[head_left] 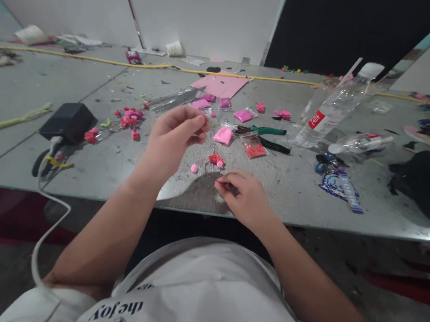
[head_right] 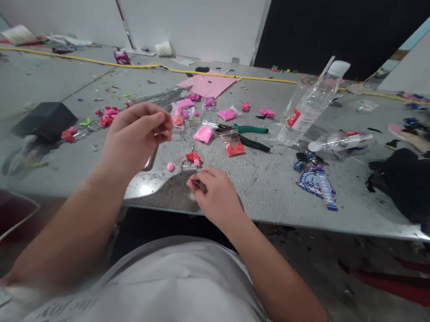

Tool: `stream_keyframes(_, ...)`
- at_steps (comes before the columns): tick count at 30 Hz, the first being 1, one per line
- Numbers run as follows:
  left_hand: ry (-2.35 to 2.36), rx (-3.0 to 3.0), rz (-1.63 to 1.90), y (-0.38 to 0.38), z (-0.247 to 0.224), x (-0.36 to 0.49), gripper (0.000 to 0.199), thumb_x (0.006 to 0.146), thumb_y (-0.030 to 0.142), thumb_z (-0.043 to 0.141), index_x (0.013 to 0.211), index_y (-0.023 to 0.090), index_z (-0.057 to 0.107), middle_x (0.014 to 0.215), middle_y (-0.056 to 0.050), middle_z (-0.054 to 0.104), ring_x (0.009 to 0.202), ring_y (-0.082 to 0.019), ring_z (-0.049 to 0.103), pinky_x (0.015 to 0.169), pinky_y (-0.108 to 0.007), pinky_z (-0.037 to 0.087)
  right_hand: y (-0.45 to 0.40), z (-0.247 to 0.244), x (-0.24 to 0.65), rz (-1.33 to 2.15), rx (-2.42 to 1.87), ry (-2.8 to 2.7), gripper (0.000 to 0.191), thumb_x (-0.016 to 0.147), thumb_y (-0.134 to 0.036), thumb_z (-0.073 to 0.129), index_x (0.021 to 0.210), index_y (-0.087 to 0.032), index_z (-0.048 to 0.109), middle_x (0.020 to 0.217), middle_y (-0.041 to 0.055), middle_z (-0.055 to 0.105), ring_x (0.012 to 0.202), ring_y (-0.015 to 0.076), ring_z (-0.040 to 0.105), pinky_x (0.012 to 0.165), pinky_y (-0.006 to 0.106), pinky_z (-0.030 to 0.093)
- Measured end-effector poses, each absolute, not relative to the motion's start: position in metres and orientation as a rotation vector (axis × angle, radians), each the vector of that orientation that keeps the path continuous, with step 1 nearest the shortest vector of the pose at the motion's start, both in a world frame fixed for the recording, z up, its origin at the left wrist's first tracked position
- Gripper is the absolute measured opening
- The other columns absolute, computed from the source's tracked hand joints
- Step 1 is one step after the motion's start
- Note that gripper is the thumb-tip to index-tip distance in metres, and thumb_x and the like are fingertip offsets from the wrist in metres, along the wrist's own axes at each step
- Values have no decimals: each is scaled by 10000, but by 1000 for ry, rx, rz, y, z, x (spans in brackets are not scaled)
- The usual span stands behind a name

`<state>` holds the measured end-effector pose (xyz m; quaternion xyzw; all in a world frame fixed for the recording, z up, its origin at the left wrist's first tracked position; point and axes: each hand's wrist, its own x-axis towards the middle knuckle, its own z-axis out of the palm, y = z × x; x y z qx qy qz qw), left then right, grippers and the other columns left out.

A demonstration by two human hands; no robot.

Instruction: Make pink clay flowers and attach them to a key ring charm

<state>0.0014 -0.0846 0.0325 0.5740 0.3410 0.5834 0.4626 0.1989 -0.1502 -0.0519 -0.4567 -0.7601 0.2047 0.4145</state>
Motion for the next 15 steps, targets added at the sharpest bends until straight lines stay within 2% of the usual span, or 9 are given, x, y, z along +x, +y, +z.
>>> stream_keyframes(3, 1059, 1892, 1185, -55, 43, -10, 162, 913, 364, 724, 938, 209, 765, 894, -43, 747, 771, -157, 648, 722, -296, 517, -149, -56, 202, 378, -1190, -2010, 88, 982, -197, 748, 940, -216, 822, 954, 76, 761, 917, 229, 711, 882, 391, 573)
stream_keyframes(6, 1150, 2370, 634, -38, 45, -28, 248, 884, 448, 732, 944, 220, 810, 890, -40, 775, 780, -180, 658, 718, -307, 487, -148, -59, 202, 325, -1190, -2071, 146, 1025, -220, 698, 984, -204, 837, 968, 94, 759, 952, 248, 706, 916, 410, 580)
stream_keyframes(8, 1141, 2462, 369, -35, 43, -38, 279, 878, 483, 717, 957, 238, 825, 941, -35, 792, 812, -190, 679, 716, -305, 477, -149, -59, 204, 322, -1185, -2086, 185, 1041, -197, 655, 1017, -189, 839, 1000, 108, 769, 978, 255, 718, 931, 414, 589)
stream_keyframes(11, 1180, 2455, 117, -37, 38, -42, 302, 793, 498, 779, 971, 260, 828, 1011, -21, 799, 864, -208, 702, 714, -301, 469, -147, -56, 208, 370, -1193, -2056, 239, 1038, -134, 606, 1113, -189, 826, 1071, 115, 798, 1007, 250, 750, 937, 406, 601)
stream_keyframes(15, 1137, 2453, -47, -40, 30, -36, 283, 691, 409, 853, 916, 246, 800, 960, -2, 788, 844, -205, 697, 701, -299, 461, -137, -39, 217, 372, -1224, -1950, 254, 1019, -145, 612, 1164, -222, 805, 1051, 82, 827, 946, 235, 767, 881, 393, 609)
